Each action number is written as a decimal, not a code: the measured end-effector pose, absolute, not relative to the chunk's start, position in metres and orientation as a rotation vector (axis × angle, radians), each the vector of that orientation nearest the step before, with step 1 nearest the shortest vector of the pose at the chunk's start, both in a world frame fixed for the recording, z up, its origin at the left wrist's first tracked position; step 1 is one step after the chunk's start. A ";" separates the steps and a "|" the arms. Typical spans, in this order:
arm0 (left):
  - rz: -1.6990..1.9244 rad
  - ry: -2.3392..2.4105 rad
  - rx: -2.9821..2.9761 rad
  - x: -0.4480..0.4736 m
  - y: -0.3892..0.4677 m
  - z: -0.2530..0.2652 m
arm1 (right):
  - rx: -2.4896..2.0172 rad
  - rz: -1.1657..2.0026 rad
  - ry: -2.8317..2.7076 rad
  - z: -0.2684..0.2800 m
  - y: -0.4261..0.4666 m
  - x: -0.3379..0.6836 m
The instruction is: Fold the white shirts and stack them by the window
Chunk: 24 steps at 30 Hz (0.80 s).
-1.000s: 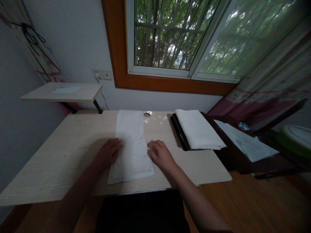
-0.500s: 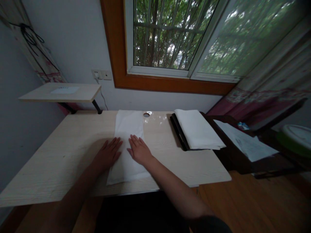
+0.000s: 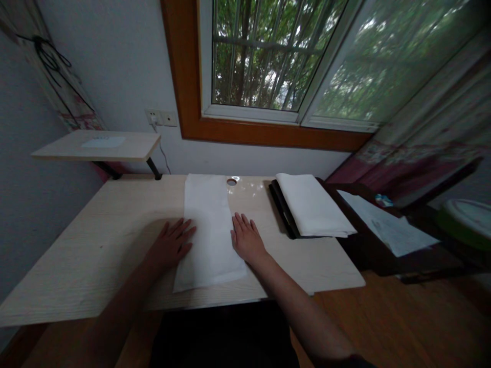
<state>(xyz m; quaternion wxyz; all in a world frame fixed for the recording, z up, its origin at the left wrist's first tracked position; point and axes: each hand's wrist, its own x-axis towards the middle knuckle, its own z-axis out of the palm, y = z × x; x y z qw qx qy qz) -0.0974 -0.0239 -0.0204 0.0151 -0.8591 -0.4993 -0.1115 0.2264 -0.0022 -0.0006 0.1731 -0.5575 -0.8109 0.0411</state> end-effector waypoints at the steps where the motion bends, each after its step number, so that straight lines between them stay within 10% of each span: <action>1: -0.363 -1.538 -2.679 -0.097 -0.024 -0.020 | -1.572 0.111 -2.283 0.002 -0.004 0.223; 24: -0.329 -1.467 -2.791 -0.121 -0.025 -0.022 | -1.165 0.275 -2.511 0.001 -0.035 0.279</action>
